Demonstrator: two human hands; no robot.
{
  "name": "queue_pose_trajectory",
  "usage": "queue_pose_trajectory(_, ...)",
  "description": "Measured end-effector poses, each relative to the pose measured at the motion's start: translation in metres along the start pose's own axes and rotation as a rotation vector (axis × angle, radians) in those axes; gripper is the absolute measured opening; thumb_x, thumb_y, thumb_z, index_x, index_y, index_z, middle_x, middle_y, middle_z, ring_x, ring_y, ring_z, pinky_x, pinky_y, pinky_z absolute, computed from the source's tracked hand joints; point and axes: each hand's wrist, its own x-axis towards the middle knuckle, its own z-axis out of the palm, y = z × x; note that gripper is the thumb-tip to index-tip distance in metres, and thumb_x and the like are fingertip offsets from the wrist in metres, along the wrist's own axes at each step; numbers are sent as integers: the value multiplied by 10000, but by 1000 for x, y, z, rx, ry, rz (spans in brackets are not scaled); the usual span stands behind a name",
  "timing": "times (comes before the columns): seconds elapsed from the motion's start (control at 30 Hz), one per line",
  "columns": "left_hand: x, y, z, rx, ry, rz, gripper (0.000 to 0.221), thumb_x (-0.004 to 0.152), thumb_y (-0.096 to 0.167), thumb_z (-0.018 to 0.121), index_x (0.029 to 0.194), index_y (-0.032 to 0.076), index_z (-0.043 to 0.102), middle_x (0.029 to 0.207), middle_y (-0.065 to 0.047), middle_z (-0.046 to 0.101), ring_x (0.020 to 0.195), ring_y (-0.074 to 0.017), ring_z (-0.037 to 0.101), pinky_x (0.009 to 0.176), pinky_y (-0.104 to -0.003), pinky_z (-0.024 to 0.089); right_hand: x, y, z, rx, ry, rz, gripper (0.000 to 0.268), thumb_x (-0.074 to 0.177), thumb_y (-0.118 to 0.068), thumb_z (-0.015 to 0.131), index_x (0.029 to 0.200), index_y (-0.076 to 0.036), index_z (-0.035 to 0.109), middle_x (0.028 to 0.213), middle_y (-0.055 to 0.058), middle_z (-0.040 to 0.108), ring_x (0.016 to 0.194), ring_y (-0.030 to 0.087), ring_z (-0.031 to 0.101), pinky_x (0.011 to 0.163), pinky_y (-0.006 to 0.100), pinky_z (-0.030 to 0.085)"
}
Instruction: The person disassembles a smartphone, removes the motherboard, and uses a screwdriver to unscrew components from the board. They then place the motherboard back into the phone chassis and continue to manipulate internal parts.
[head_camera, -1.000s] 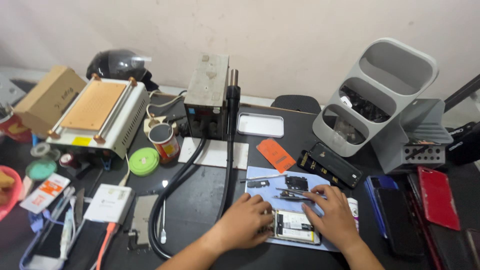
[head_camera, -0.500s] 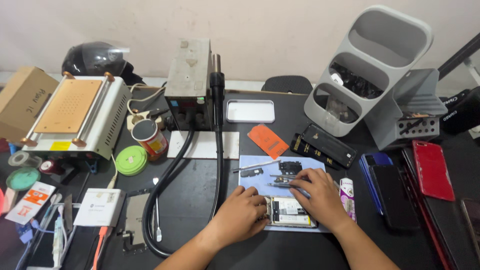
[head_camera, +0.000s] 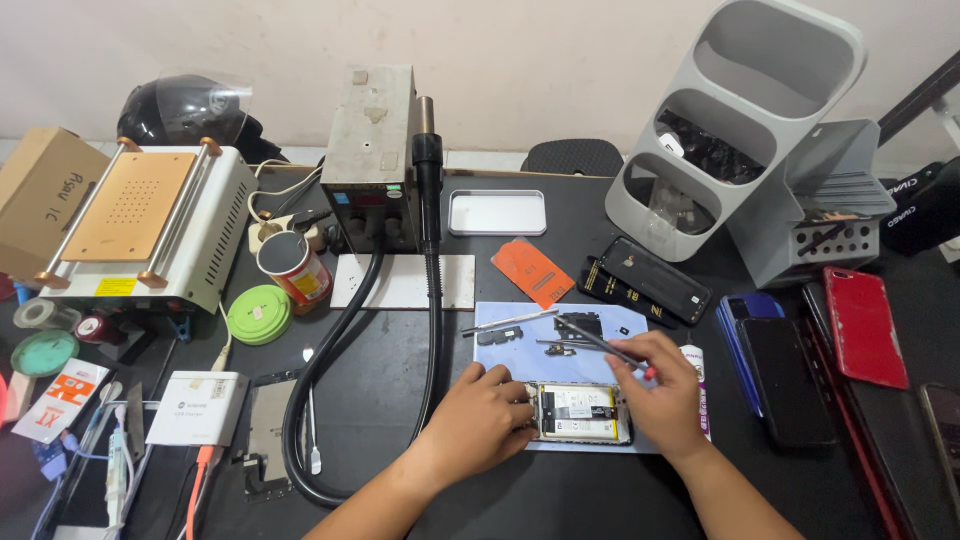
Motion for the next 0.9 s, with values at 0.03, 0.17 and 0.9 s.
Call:
queue_pose_trajectory(0.03,0,0,0,6,-5,-1,143,833,264,771,825,125,741,920,-16,690,964,-246,587,820,-410,426,-1,3,0,92,53,-19,197,848,10,764,1043,-7,736,991,49,668,876,127,639,696,278,460)
queue_pose_trajectory(0.17,1,-1,-3,16,-6,13,191,816,304,797,848,123,744,948,-27,683,988,-254,583,835,-416,428,1,16,0,388,193,27,182,908,39,700,1087,8,689,1133,57,633,974,119,664,850,243,560)
queue_pose_trajectory(0.9,1,-9,-11,-57,-15,53,307,770,371,824,916,113,743,983,-39,664,1001,-243,568,854,-403,418,-7,19,-9,455,237,-211,609,986,81,554,1416,-158,195,1249,156,520,1101,292,692,1070,494,565)
